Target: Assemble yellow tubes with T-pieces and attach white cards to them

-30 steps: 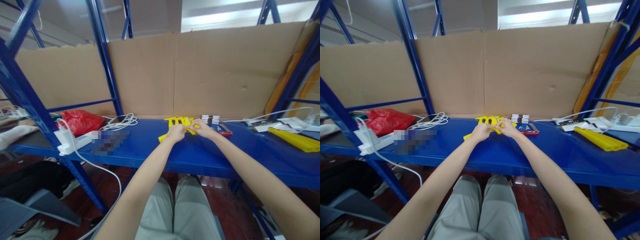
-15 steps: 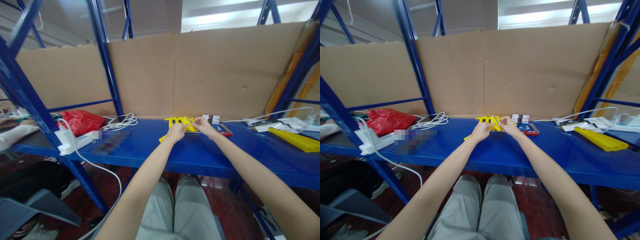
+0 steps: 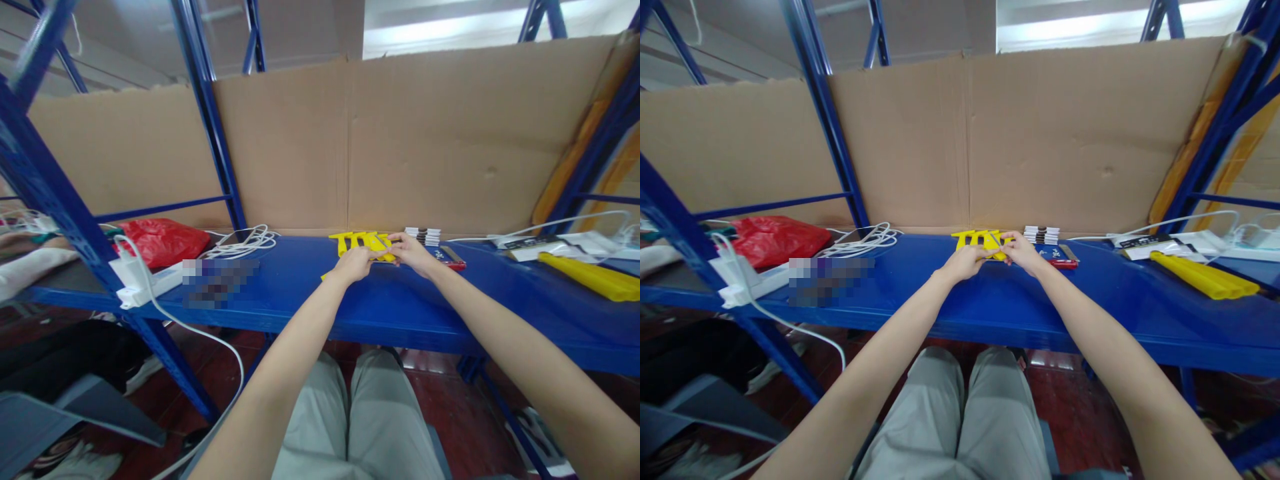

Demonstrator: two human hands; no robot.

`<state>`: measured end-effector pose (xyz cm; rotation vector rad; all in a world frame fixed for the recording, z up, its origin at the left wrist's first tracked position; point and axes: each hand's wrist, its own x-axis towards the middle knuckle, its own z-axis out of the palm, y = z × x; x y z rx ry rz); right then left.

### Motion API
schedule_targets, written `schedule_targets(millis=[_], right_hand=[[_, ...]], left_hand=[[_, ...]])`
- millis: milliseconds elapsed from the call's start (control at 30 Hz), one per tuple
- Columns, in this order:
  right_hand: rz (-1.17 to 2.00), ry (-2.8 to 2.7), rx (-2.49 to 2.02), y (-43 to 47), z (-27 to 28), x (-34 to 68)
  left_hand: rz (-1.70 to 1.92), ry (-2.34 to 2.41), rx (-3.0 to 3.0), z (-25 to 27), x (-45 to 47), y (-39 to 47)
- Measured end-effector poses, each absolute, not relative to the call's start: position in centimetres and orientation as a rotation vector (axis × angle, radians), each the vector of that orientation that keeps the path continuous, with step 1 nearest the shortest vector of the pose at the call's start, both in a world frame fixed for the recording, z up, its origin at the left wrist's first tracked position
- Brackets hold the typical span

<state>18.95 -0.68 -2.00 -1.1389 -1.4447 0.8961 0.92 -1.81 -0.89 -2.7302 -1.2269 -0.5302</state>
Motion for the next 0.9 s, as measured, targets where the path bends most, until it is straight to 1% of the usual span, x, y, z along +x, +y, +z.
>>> schedule_targets(millis=[133,333,700,900], right_hand=[[0.935,-1.365,-1.123,-0.5,-2.1,18.8],[0.96,-1.255,-1.131,-0.8,-1.5,18.4],[1.116,-1.321,-1.052,-2.0,-0.6,19.0],[1.078,-1.348,-1.101,-2.0,-0.5,19.7]], left_hand=[[-0.471,-1.271,-2.669,-0.9,1.3,-2.1],[-0.515,-1.278,-2.619,-0.9,1.6,-2.3],[-0.621,-1.224,-2.636,-0.9,1.5,-1.9],[-0.654,-1.214,-2.617,-1.1,1.5,-1.9]])
